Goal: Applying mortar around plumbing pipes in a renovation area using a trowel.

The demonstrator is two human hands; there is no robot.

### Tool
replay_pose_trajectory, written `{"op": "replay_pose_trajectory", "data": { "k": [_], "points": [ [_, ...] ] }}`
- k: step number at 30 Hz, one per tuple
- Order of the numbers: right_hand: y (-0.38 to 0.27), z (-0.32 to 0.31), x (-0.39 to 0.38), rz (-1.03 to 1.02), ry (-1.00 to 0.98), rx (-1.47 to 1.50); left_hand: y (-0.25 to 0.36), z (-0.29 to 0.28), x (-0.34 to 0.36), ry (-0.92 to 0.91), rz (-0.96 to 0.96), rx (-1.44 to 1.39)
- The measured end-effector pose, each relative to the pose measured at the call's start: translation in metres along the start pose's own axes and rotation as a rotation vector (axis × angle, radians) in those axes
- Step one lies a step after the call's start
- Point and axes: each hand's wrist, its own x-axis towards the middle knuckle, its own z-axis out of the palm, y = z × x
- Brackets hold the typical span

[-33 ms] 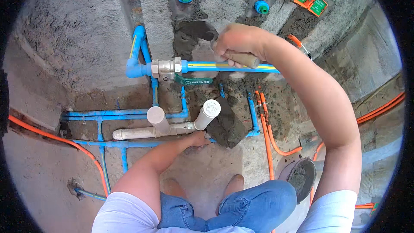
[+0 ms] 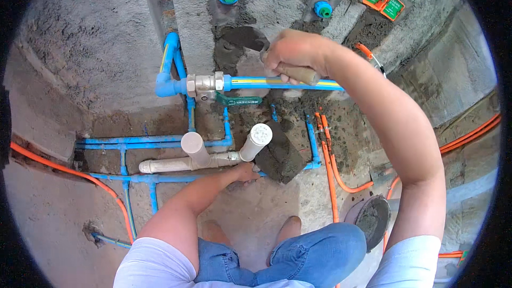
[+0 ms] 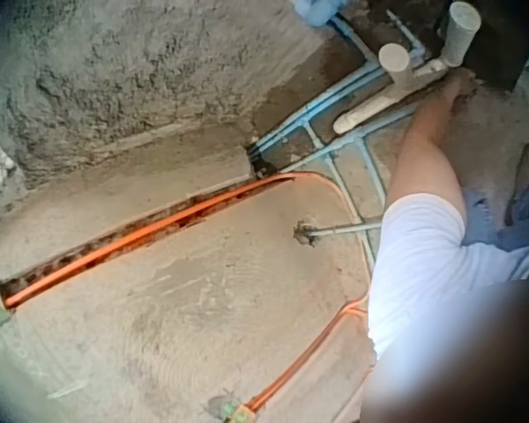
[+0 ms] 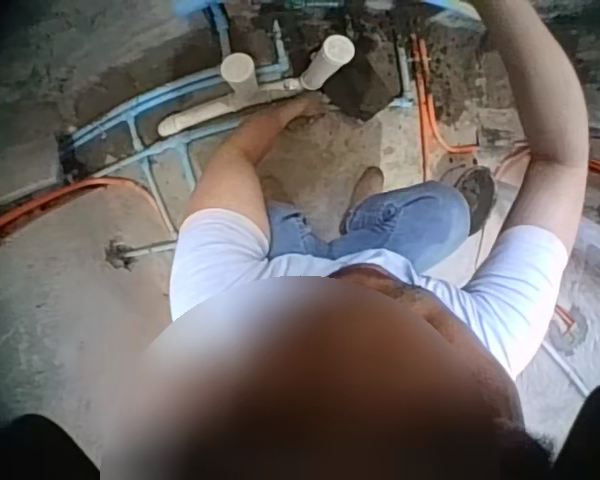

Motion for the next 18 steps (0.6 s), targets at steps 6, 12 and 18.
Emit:
{"op": "replay_pose_trajectory", "data": {
  "k": [6, 12, 18],
  "points": [
    [0.010, 0.015, -0.003, 0.055, 0.030, 0.126, -0.003, 0.002, 0.001, 0.047, 0.010, 0.026],
    [-0.003, 0.041, 0.008, 0.095, 0.090, 0.464, -0.008, 0.002, 0.001, 0.016, 0.024, -0.035],
    [0.004, 0.056, -0.002, 0.066, 0.125, 0.529, -0.005, 0.005, 0.004, 0.029, -0.004, -0.073]
  ]
}}
